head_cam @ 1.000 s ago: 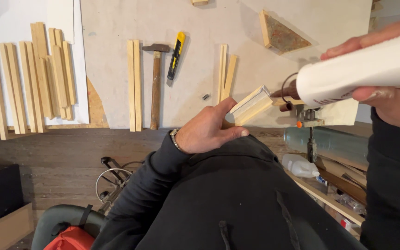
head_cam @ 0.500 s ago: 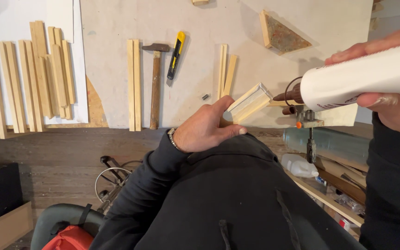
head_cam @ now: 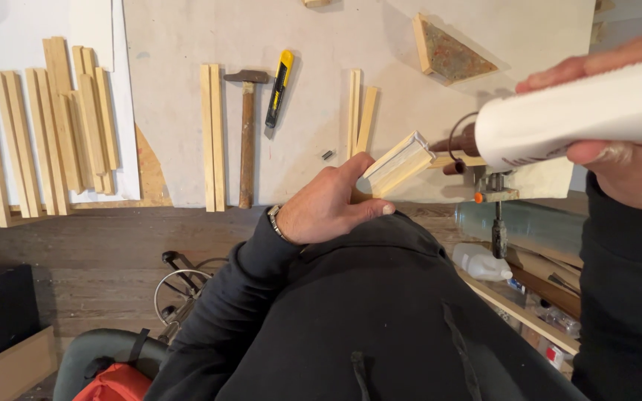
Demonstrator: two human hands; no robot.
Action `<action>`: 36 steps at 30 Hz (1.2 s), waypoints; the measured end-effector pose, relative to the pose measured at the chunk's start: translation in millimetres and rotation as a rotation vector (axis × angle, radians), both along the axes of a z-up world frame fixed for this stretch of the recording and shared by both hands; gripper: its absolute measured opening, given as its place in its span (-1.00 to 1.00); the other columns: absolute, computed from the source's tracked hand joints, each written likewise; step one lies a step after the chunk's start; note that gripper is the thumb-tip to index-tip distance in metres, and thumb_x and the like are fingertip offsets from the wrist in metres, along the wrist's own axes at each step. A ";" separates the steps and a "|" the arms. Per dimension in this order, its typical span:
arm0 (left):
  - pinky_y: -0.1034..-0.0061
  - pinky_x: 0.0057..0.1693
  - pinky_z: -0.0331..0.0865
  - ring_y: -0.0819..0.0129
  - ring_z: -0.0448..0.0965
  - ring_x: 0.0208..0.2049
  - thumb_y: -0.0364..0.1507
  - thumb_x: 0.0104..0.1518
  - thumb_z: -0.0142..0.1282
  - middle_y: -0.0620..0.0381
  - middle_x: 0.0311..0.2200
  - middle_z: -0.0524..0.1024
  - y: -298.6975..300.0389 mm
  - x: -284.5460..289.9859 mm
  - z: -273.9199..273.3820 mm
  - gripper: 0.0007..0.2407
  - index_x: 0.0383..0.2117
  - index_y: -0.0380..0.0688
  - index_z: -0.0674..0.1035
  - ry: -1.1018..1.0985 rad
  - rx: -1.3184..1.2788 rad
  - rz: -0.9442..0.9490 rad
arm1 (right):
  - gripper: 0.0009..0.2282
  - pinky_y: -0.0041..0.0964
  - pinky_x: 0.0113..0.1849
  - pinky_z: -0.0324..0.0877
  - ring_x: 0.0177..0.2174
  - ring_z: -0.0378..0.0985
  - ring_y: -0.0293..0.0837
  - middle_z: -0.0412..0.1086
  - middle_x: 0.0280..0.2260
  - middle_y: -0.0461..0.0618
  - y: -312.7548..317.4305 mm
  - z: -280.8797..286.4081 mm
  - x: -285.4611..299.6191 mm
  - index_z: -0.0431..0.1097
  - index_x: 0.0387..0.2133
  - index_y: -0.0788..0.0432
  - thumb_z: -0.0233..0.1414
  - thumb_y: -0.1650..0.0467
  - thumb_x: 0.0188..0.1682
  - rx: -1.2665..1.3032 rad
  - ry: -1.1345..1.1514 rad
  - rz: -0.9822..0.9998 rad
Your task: Assembling wooden frame segments using glue, a corner clamp, and a hammer.
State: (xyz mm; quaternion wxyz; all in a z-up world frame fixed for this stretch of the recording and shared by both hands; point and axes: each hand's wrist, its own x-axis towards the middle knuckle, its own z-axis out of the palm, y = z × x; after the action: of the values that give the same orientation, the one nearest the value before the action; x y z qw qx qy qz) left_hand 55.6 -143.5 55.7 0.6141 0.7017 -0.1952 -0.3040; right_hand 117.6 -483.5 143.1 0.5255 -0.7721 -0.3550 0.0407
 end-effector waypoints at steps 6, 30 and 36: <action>0.42 -0.18 0.54 0.23 0.77 -0.27 -0.26 0.15 0.26 -0.08 -0.38 0.67 -0.5 3.2 5.1 -0.57 0.01 -0.28 0.41 0.047 0.014 0.015 | -0.55 0.02 0.04 0.49 0.01 0.57 0.01 0.42 -0.05 0.04 -4.2 2.6 -7.4 0.26 0.12 0.14 0.19 0.26 0.01 0.044 0.090 -0.034; 0.43 -0.32 0.49 0.32 0.67 -0.52 -0.25 0.15 0.26 -0.06 -0.53 0.61 6.1 3.9 7.4 -0.58 -0.04 -0.29 0.41 0.060 0.096 -0.001 | -0.49 -0.02 0.02 0.50 0.02 0.59 -0.05 0.45 -0.05 0.00 -50.1 -59.6 -7.7 0.28 0.08 0.10 0.25 0.17 -0.07 0.278 0.199 -0.062; 0.45 -0.36 0.47 0.37 0.66 -0.53 -0.29 0.16 0.27 -0.03 -0.53 0.62 22.1 -5.2 0.8 -0.61 -0.03 -0.29 0.41 0.049 0.041 0.085 | -0.60 -0.27 0.06 0.48 -0.03 0.55 -0.20 0.45 -0.04 -0.03 -13.7 -73.1 -9.5 0.31 0.11 0.10 0.08 0.09 0.23 0.590 0.478 -0.437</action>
State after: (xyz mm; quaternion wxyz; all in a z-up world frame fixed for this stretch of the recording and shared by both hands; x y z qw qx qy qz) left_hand 50.3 -121.4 56.5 0.6166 0.7142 -0.1438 -0.2985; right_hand 108.1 -497.2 70.0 0.7872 -0.6148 -0.0482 0.0030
